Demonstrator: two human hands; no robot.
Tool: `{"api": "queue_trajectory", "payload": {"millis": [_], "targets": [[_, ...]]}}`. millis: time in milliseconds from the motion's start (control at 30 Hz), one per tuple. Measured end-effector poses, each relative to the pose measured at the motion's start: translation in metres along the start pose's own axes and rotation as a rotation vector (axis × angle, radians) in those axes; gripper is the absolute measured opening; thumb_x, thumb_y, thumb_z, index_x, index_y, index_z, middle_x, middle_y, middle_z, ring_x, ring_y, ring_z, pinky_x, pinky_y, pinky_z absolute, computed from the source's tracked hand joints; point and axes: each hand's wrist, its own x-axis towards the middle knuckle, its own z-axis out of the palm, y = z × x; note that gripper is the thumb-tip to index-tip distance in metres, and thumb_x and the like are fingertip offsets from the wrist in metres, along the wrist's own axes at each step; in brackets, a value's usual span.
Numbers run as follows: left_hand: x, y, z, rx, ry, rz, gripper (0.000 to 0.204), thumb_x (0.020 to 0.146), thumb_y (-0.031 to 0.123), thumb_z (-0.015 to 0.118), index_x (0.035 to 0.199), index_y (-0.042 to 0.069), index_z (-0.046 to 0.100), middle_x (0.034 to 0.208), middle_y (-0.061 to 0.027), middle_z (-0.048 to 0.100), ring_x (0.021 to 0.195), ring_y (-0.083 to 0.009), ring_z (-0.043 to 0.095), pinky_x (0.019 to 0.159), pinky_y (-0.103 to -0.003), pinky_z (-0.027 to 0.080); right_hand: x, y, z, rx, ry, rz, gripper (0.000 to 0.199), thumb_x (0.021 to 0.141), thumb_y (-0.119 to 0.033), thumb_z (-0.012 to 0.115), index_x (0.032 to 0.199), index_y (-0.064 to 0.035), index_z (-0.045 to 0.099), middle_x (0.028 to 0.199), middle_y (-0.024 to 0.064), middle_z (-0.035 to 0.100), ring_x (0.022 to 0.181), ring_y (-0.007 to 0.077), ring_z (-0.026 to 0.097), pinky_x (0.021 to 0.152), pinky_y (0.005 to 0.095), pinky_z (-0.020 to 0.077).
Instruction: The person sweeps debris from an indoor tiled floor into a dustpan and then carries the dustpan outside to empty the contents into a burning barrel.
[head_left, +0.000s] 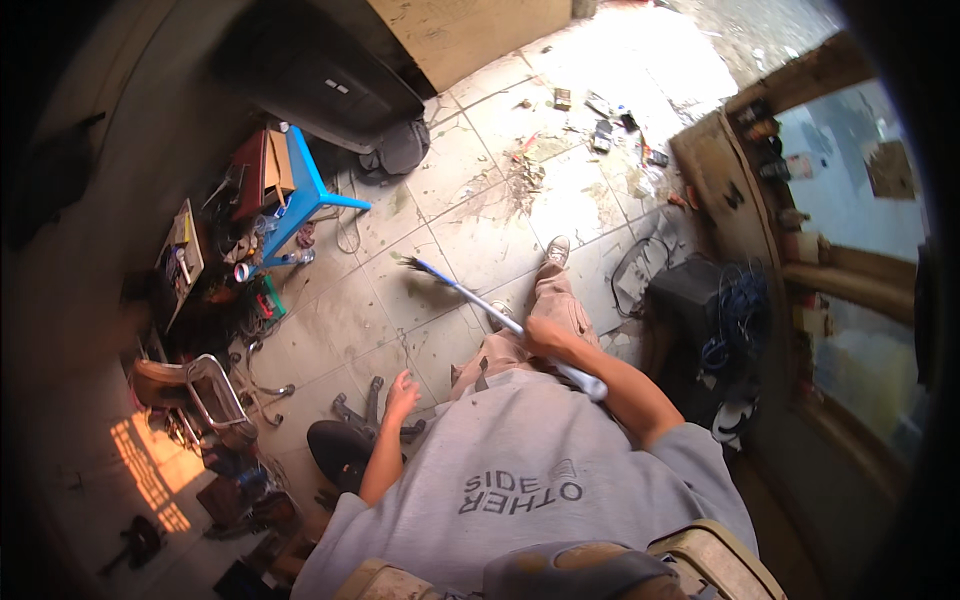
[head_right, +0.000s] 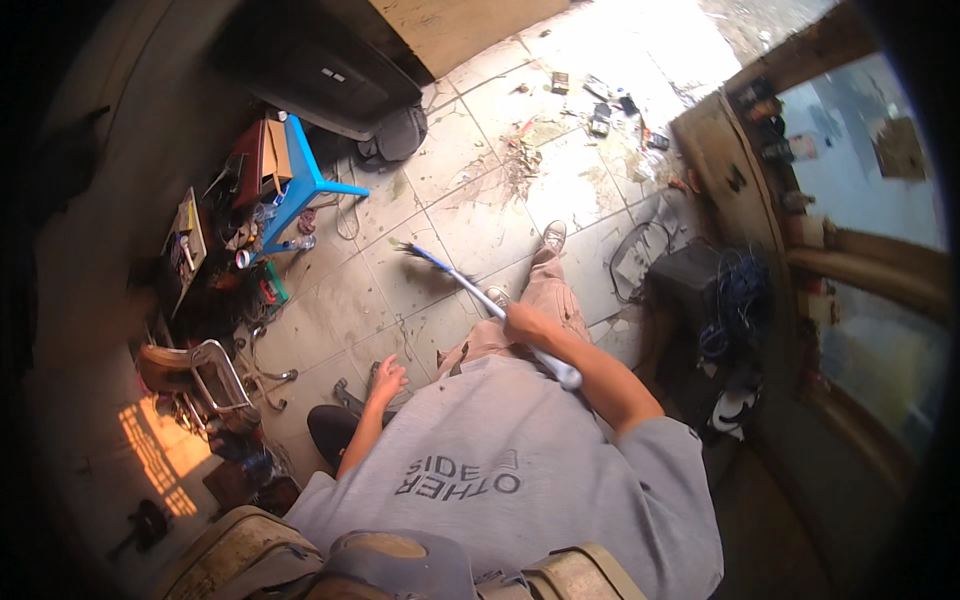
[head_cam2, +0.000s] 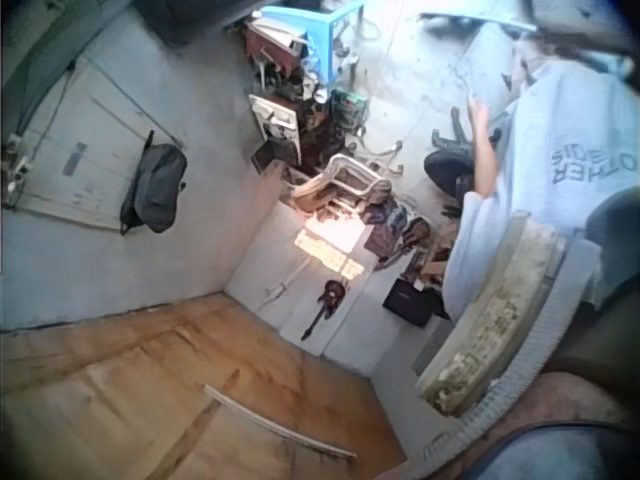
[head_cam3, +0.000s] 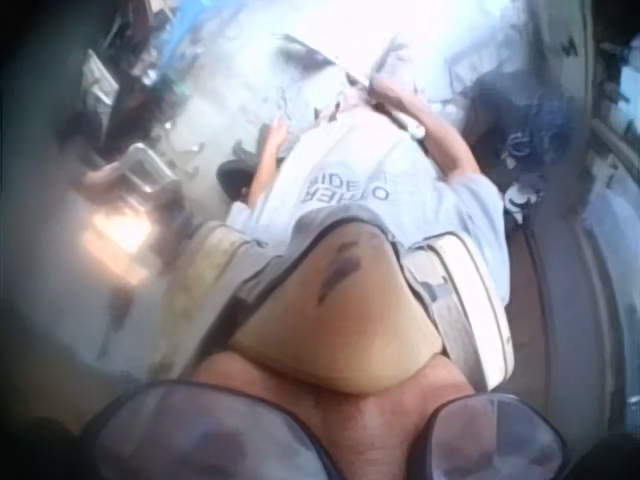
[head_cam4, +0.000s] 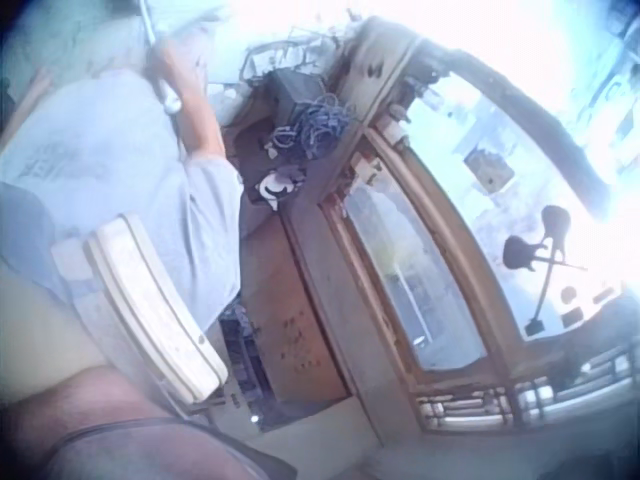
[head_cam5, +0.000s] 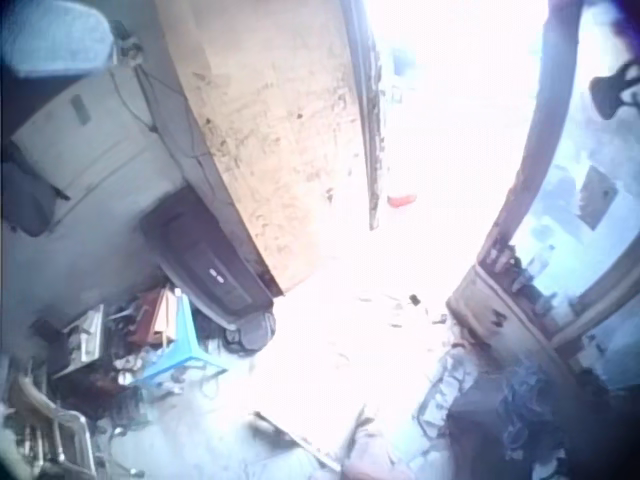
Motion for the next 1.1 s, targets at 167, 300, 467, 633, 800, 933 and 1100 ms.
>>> {"api": "queue_trajectory", "payload": {"millis": [167,300,467,633,800,933,1100], "targets": [[-0.022,0.017,0.006,-0.240,0.182,-0.054,0.061,0.087,0.017,0.058,0.143,0.013,0.033,0.131,-0.0170,0.051,0.084,-0.0239,0.066,0.065,-0.037,0.052,0.084,0.056,-0.150,0.207,0.015,0.113,0.019,0.081,-0.009,0.053,0.080,0.0047,0.067,0.068,0.0190,0.066,0.059,0.0281,0.067,0.052,0.0389,0.0547],[-0.036,0.045,0.028,-0.207,0.195,-0.201,0.060,0.087,0.017,0.057,0.142,0.013,0.033,0.117,-0.0138,0.058,0.081,-0.0215,0.065,0.064,-0.036,0.052,0.094,0.132,-0.296,-0.051,0.167,0.223,0.018,0.078,-0.006,0.054,0.073,0.0079,0.064,0.061,0.0181,0.063,0.054,0.0275,0.066,0.050,0.0370,0.0545],[-0.036,-0.001,0.079,-0.155,0.132,-0.011,0.059,0.087,0.016,0.057,0.141,0.012,0.035,0.103,-0.0090,0.059,0.079,-0.0195,0.063,0.062,-0.037,0.051,0.090,0.160,-0.372,-0.146,0.233,0.091,0.013,0.073,-0.002,0.056,0.065,0.0064,0.062,0.056,0.0183,0.060,0.046,0.0276,0.062,0.046,0.0369,0.0528],[-0.052,0.030,0.111,0.020,0.094,0.173,0.057,0.088,0.018,0.056,0.141,0.012,0.036,0.111,-0.0105,0.059,0.084,-0.0205,0.064,0.064,-0.037,0.051,0.036,0.024,-0.357,0.291,-0.046,0.115,0.019,0.083,-0.011,0.058,0.087,0.0059,0.065,0.059,0.0116,0.059,0.050,0.0205,0.060,0.045,0.0353,0.0485],[-0.047,0.135,0.059,0.021,0.167,0.214,0.055,0.089,0.019,0.055,0.140,0.012,0.037,0.118,-0.0120,0.058,0.088,-0.0215,0.064,0.066,-0.037,0.052,0.126,-0.044,-0.266,0.287,-0.282,-0.209,0.024,0.085,-0.018,0.060,0.087,0.0050,0.065,0.052,0.0057,0.051,0.043,0.0136,0.047,0.040,0.0312,0.0363],[-0.039,0.155,0.018,-0.382,0.209,-0.224,0.052,0.090,0.017,0.057,0.136,0.000,0.041,0.119,-0.0131,0.058,0.094,-0.0180,0.060,0.082,-0.031,0.049,0.238,-0.104,-0.199,0.055,-0.258,-0.436,0.026,0.080,-0.026,0.064,0.078,0.0006,0.066,0.061,0.0113,0.061,0.051,0.0211,0.058,0.048,0.0349,0.0459],[-0.028,0.092,-0.056,-0.039,0.141,-0.033,0.049,0.091,0.025,0.053,0.136,0.006,0.044,0.121,-0.0148,0.057,0.099,-0.0221,0.060,0.083,-0.035,0.048,0.358,-0.128,-0.159,-0.284,-0.173,-0.453,0.024,0.073,-0.018,0.069,0.089,-0.0004,0.070,0.087,0.0210,0.068,0.081,0.0332,0.068,0.072,0.0390,0.0547]]}}
